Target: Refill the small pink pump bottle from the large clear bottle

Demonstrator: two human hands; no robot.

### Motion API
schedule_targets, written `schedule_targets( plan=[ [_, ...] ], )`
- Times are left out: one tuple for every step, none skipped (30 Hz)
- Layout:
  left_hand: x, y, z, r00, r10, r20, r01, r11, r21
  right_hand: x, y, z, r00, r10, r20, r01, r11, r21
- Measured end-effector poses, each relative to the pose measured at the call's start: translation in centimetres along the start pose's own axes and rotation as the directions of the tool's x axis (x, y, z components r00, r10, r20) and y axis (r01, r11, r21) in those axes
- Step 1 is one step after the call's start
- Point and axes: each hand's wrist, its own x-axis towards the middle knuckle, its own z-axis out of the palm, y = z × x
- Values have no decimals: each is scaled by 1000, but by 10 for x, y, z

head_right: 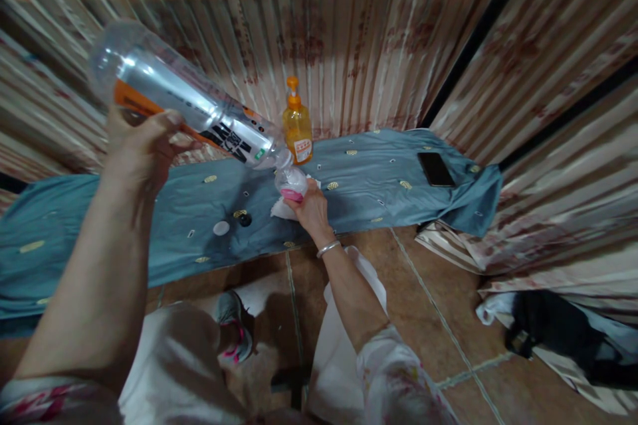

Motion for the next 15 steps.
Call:
schedule_targets(
  plan=[
    [0, 0, -1, 1000, -13, 12, 13, 1000, 17, 0, -1, -1, 1000, 3, 5, -3, 1000, -2],
    [-1, 1, -1, 999, -22, 27, 21, 999, 33, 1, -1, -1, 1000, 7, 9, -7, 1000, -3],
    [-1, 1, -2, 999, -24, 44, 22, 999, 49, 1, -1, -2, 1000, 10, 12, -9, 1000, -5],
    [-1, 2, -2, 998, -23, 59, 19, 998, 65, 1, -1, -2, 1000, 10, 14, -10, 1000, -6],
    [-1, 2, -2, 997, -22, 69, 16, 997, 81, 1, -1, -2, 1000, 10, 14, -9, 1000, -7],
    [-1, 3, -2, 997, -20, 74, 13, 995, 95, 2, -1, -2, 1000, 7, 12, -7, 1000, -7],
    [-1, 3, -2, 997, -19, 77, 11, 994, 106, 2, 0, -2, 1000, 3, 9, -3, 1000, -7],
    [-1, 4, -2, 997, -13, 72, 5, 994, 111, 2, 0, -2, 1000, -1, 3, 1, 1000, -6],
    [-1, 5, -1, 998, -9, 67, 2, 994, 110, 2, 1, -2, 1000, -5, -3, 5, 1000, -4],
    [-2, 5, 0, 998, -10, 62, 4, 995, 105, 2, 2, -2, 1000, -8, -8, 8, 1000, -1],
    [-2, 6, 1, 998, -18, 60, 12, 995, 96, 2, 2, -2, 1000, -10, -10, 11, 1000, 3],
    [-2, 6, 2, 998, -28, 59, 23, 996, 87, 2, 3, -2, 1000, -10, -10, 10, 1000, 6],
    [-2, 6, 3, 998, -36, 52, 32, 997, 73, 2, 3, -2, 1000, -8, -7, 8, 1000, 11],
    [-1, 5, 3, 998, -41, 38, 38, 998, 58, 2, 3, -2, 1000, -5, -2, 5, 1000, 16],
    [0, 3, 3, 999, -41, 18, 40, 998, 41, 2, 4, -3, 1000, -1, 3, 1, 1000, 20]
  ],
)
